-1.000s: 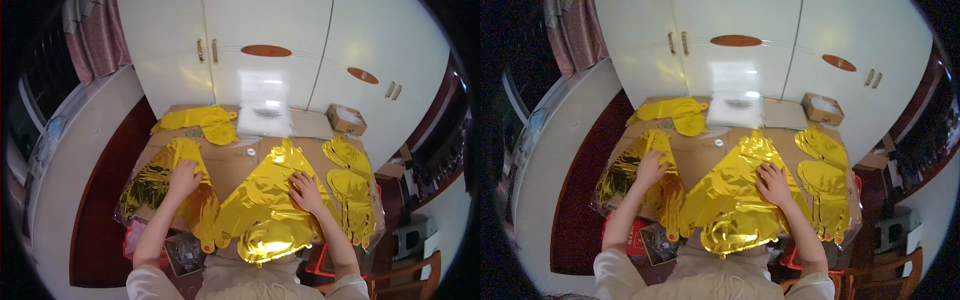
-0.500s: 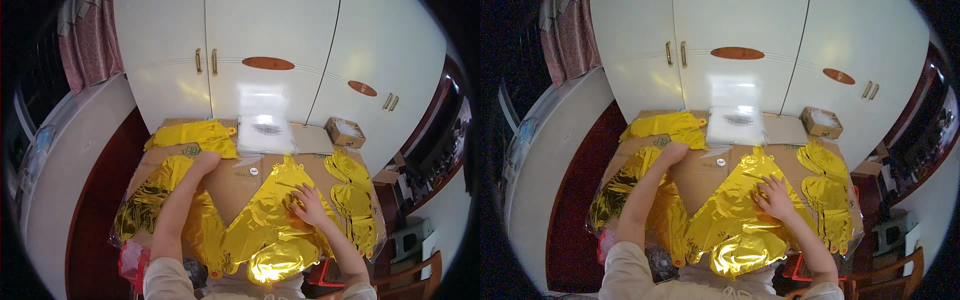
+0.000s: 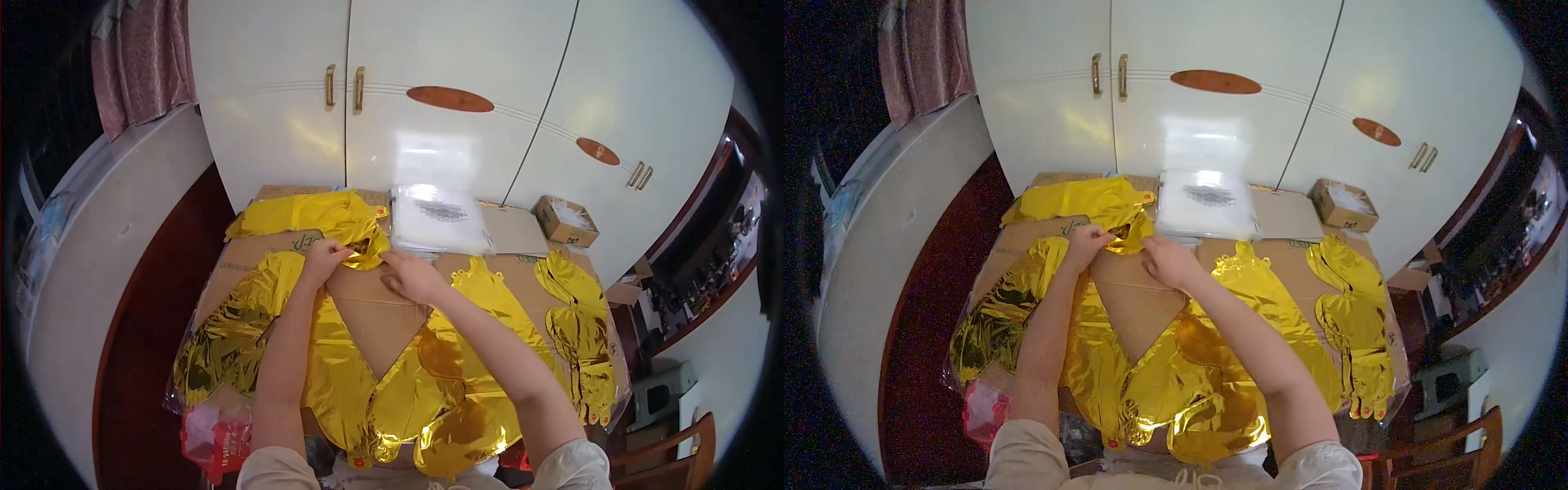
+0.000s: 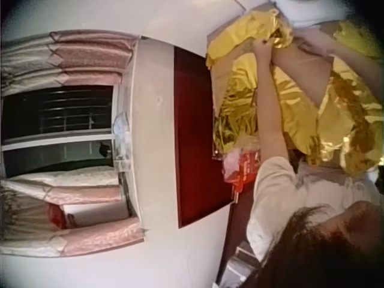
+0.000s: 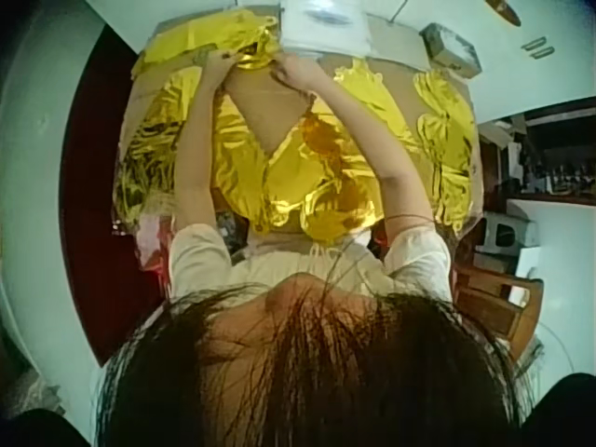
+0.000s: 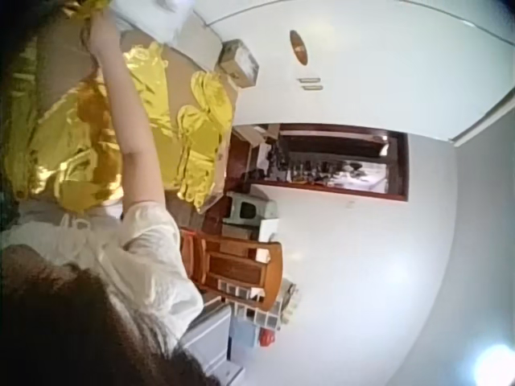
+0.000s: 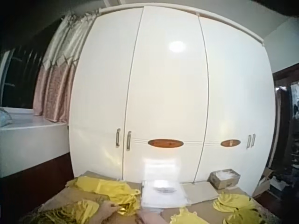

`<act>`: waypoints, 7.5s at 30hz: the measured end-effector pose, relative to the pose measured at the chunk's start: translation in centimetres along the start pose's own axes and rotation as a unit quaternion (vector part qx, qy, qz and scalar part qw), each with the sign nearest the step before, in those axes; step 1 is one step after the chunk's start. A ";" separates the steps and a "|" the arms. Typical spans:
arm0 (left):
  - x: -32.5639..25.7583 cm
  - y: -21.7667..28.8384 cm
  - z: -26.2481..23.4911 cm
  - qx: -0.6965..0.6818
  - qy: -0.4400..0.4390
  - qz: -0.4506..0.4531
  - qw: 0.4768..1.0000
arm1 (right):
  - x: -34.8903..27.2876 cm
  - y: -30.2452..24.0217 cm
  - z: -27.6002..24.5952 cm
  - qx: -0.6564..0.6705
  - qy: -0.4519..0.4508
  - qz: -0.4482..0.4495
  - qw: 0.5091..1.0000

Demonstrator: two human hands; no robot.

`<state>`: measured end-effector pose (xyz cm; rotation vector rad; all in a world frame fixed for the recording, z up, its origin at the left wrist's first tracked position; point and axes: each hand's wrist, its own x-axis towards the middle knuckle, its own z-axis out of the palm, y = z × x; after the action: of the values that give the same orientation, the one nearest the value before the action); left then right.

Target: Folding and organizing gold foil balloons on a cardboard workspace.

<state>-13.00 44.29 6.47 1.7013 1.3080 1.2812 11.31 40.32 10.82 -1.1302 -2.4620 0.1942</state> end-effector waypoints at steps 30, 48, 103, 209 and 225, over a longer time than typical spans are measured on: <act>-0.2 0.2 -0.3 -0.115 0.243 -0.044 0.962 | 6.6 -0.3 5.5 0.246 0.116 0.293 0.917; -0.1 0.1 0.5 -0.069 0.093 0.014 0.993 | 9.5 -2.4 8.2 0.125 0.260 0.228 0.930; -11.2 37.4 -20.2 -0.182 0.155 0.139 0.961 | 1.2 -12.3 -7.8 0.574 -0.013 -0.006 0.819; -32.1 17.1 6.9 0.275 -0.211 0.221 0.912 | -34.9 -2.0 -11.4 0.010 0.021 0.101 0.995; -23.4 17.5 6.6 0.274 -0.148 0.049 0.949 | -24.8 2.9 -8.7 0.014 0.114 0.022 0.993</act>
<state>-1.67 17.23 12.56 2.2566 1.4938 0.6975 31.41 23.21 9.99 -1.1280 -2.2295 0.1044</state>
